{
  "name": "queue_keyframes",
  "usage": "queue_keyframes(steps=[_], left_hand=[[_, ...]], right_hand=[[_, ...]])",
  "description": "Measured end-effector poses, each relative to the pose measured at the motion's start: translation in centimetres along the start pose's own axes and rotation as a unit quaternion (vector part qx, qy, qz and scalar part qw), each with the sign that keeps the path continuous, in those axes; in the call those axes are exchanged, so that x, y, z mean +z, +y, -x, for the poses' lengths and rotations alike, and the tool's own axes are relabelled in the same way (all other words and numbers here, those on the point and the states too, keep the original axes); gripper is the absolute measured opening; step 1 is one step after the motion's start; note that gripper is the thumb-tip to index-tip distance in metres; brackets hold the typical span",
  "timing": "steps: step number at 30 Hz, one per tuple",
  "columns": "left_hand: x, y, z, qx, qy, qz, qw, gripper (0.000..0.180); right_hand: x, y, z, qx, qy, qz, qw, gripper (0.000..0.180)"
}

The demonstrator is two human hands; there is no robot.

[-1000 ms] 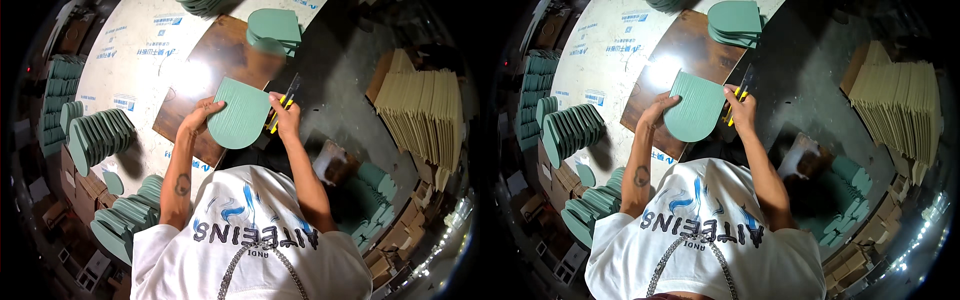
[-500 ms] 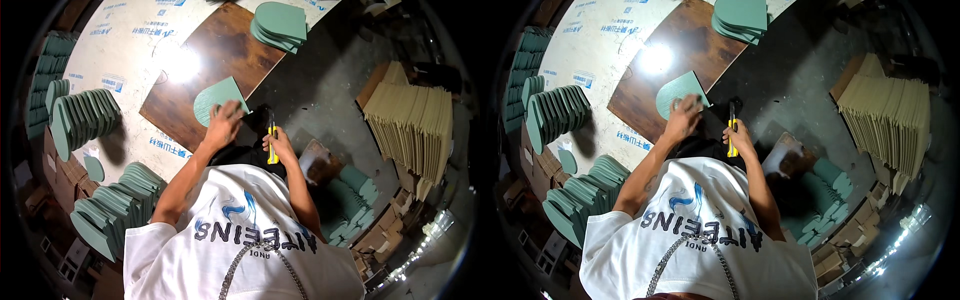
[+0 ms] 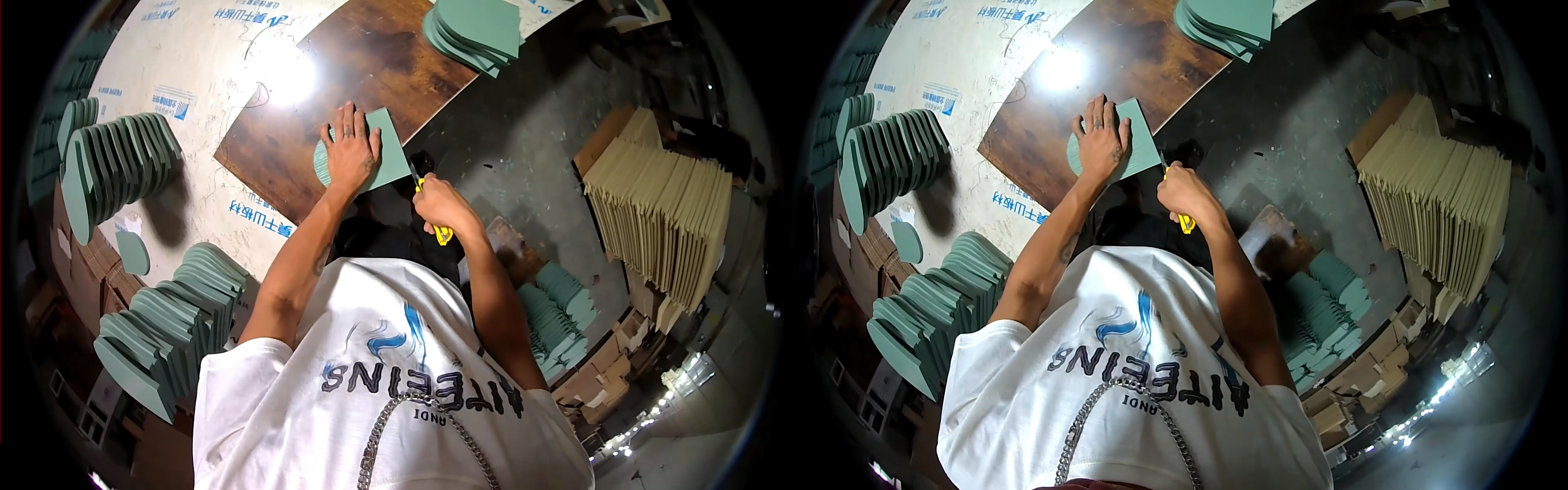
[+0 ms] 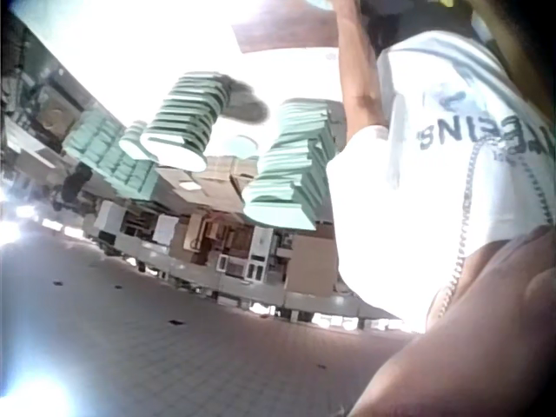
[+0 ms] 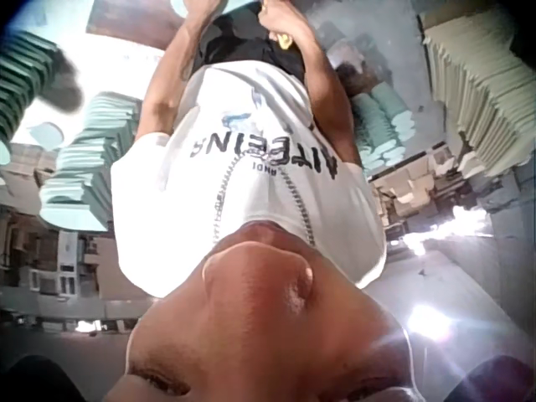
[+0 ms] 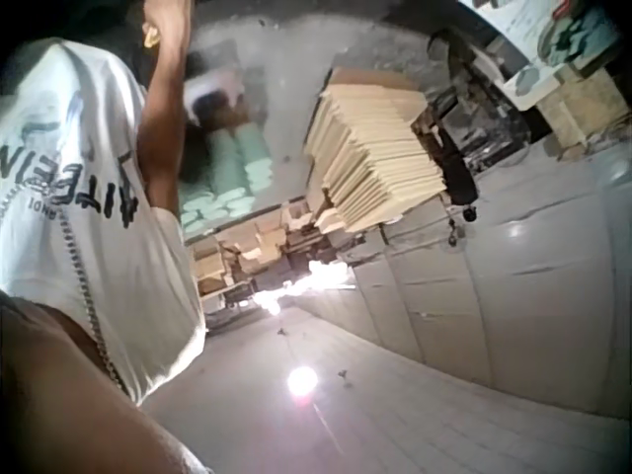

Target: Using a utility knife to trim the edges of green foam seat-shaped components on a workbench.

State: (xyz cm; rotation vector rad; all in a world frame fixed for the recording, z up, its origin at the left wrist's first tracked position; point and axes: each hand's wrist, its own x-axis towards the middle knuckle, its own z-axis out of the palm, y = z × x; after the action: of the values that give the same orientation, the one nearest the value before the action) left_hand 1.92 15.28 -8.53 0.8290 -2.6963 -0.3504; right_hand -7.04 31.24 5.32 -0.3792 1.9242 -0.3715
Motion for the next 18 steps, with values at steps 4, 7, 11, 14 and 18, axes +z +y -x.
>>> queue_keyframes(steps=[4,7,11,14,18], left_hand=[[-0.2,0.2,0.0,-0.004,-0.019,-0.001,1.000,0.053],[-0.2,0.1,0.0,-0.008,-0.030,-0.008,0.999,0.054],[-0.5,0.2,-0.1,-0.013,-0.052,-0.008,0.999,0.053],[-0.3,0.0,0.0,-0.007,-0.042,-0.006,0.999,0.052],[-0.5,0.0,-0.2,-0.004,-0.061,-0.007,0.998,0.051]], right_hand=[[0.2,0.2,0.0,0.011,-0.009,0.018,1.000,0.029],[0.4,0.5,-0.6,0.018,-0.025,0.063,0.998,0.030],[0.1,0.3,-0.9,0.037,-0.040,0.055,0.997,0.029],[1.1,0.7,-1.4,0.050,-0.034,0.051,0.997,0.028],[2.4,2.7,-3.0,0.011,0.017,0.104,0.994,0.025]])
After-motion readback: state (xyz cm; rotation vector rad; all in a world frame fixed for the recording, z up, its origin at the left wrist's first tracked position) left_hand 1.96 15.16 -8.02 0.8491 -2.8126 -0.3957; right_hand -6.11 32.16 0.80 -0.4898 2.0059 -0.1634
